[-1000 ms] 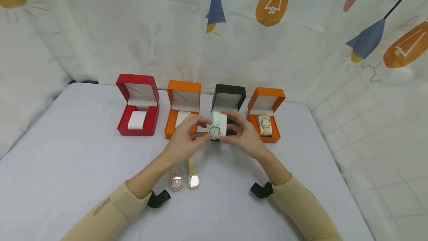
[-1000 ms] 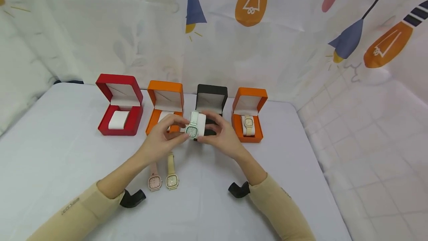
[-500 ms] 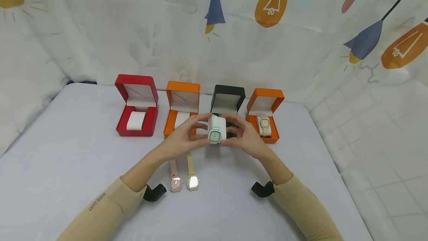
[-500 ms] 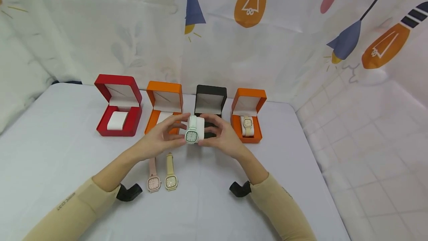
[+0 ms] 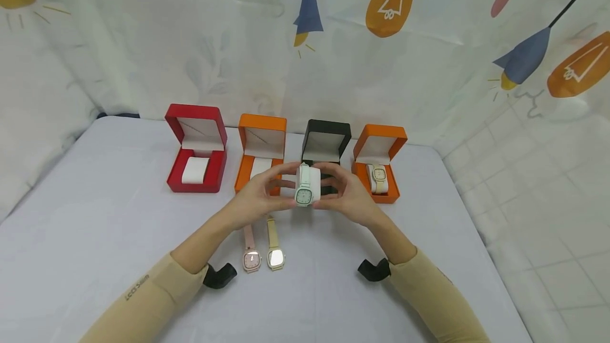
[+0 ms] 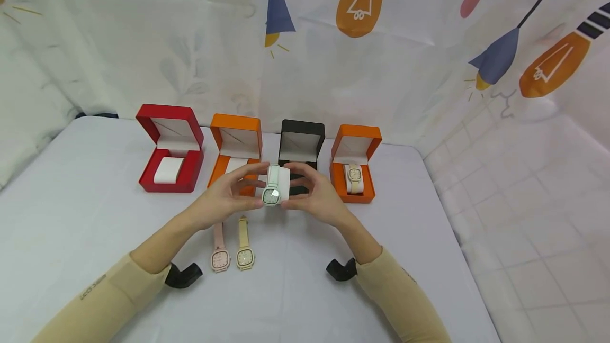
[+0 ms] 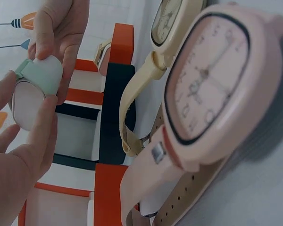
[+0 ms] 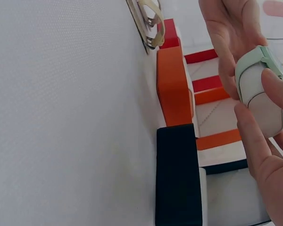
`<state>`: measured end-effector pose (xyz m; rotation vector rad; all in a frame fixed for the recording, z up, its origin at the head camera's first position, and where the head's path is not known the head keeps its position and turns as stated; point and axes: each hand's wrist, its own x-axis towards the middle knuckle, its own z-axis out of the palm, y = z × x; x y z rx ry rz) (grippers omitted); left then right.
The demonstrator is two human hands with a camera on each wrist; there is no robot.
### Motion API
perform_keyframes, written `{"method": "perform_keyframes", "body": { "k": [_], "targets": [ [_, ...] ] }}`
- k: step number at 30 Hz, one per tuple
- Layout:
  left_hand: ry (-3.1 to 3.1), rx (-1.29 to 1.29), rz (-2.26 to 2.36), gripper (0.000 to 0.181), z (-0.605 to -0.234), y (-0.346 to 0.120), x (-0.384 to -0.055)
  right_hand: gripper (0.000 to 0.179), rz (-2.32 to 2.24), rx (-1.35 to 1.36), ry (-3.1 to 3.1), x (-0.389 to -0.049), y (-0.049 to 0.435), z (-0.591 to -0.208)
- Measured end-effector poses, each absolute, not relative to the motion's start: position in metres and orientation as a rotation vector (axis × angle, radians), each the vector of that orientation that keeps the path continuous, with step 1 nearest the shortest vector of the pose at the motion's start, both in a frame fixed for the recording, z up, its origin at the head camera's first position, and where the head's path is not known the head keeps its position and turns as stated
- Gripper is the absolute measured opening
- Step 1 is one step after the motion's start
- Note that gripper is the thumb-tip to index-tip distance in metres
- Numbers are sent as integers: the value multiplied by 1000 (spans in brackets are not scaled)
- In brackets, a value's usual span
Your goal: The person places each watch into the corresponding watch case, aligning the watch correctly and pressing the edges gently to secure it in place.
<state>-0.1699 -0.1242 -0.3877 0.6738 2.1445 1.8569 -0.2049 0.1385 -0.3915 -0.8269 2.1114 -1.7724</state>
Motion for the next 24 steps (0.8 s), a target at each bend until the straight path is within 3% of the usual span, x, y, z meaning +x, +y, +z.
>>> {"method": "perform_keyframes", "body": {
  "k": [24],
  "targets": [
    [2106, 649, 1892, 83, -382, -127, -174, 76, -1821, -841, 2048, -202, 135, -384]
  ]
}}
